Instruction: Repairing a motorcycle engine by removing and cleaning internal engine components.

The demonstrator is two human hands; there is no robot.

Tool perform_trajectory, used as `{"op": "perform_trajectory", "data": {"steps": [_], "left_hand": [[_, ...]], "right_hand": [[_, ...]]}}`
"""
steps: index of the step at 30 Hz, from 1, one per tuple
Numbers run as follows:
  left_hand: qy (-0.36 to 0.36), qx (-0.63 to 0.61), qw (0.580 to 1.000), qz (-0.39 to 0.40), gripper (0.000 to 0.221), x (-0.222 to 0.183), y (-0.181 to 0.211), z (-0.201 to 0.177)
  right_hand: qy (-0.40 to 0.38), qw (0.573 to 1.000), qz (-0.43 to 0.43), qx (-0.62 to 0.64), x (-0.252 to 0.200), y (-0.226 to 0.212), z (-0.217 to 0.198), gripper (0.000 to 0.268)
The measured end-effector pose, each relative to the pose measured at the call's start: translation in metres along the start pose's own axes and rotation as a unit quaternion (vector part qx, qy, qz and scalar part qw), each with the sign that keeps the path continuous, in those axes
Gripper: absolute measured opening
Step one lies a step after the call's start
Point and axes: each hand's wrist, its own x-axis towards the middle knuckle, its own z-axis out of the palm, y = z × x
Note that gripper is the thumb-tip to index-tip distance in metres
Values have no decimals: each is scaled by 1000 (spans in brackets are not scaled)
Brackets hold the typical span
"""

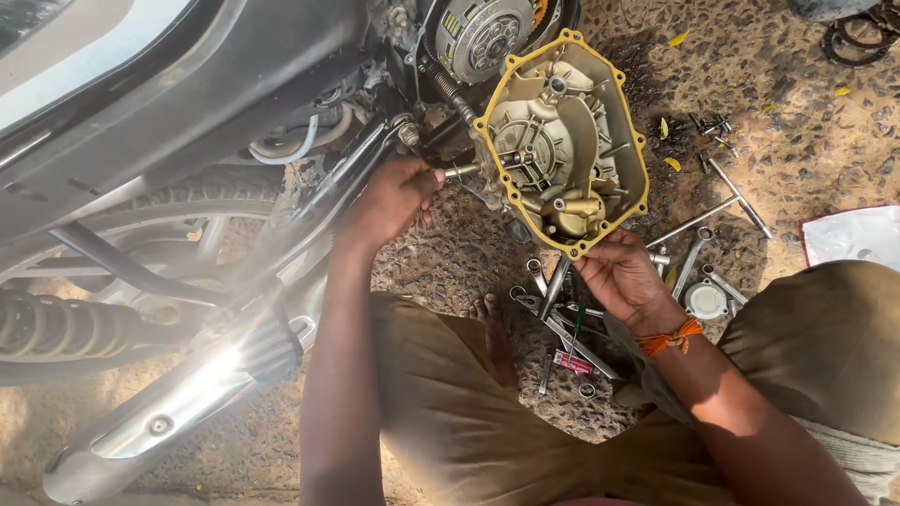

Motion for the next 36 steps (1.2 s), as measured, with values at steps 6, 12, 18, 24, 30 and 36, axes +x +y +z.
{"op": "perform_trajectory", "data": {"steps": [6,12,18,24,30,36], "left_hand": [[49,-47,997,-39,28,-4,1,16],[247,92,960,93,20,-34,8,33],[159,-70,985,3,23,-17,-7,27],[95,-236,966,-48,23,-9,-17,31],[191,-57,973,120,34,-4,3,43],[165,91,981,41,25,2,26,38]], "right_hand": [[-1,1000,-2,1,0,-1,2,30],[4,1000,-5,7,-2,-1,8,31],[7,1000,-9,3,-4,1,4,29],[5,1000,-9,-28,-4,-1,6,28],[-11,1000,-8,-27,2,1,-3,26],[-15,999,1,-44,-2,0,4,20]]}}
